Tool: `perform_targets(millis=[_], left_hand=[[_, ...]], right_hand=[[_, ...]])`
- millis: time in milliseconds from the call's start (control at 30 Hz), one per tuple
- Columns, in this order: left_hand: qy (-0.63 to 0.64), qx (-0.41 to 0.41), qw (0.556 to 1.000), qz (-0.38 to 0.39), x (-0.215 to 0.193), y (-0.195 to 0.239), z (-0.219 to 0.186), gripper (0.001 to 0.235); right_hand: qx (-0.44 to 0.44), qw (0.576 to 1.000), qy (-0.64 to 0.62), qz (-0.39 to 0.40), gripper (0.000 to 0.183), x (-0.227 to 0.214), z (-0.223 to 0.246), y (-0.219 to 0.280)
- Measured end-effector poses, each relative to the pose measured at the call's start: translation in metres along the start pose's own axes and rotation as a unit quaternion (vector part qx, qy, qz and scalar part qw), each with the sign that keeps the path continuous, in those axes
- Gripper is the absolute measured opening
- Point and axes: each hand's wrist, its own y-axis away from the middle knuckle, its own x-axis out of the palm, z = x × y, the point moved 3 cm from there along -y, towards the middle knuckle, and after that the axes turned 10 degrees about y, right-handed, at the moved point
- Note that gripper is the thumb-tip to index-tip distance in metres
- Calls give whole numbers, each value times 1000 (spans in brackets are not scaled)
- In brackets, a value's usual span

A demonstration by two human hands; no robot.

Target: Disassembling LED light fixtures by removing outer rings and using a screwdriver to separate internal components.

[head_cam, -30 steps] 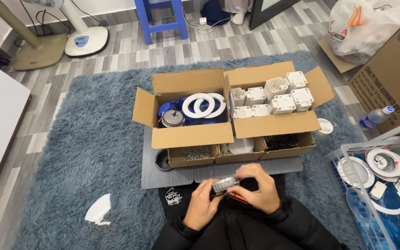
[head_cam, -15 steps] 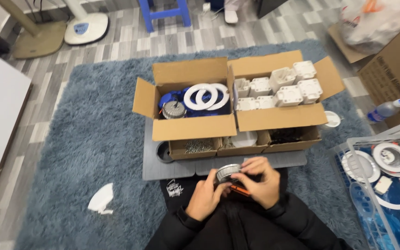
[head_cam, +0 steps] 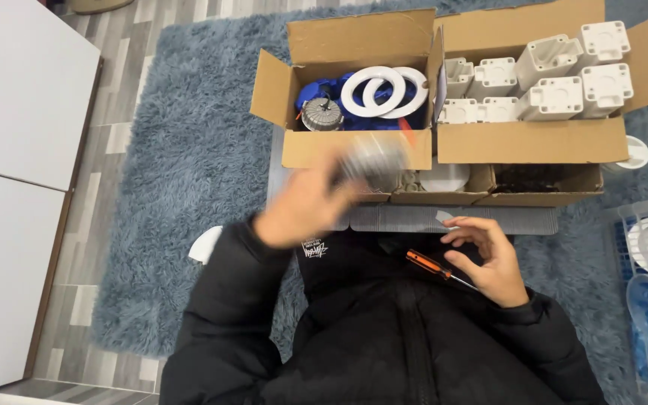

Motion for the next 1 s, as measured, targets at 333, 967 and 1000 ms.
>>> perform_targets(millis=[333, 967, 1000], left_hand=[[31, -182, 962, -202, -74, -64, 128, 41], [-220, 21, 954, -201, -63, -63, 160, 45], [-208, 31, 960, -184, -60, -57, 157, 45]], right_hand=[[156, 957, 220, 103, 40, 3, -19, 11], [112, 940, 268, 177, 44, -29, -57, 39], [128, 941, 270, 160, 44, -39, -59, 44]])
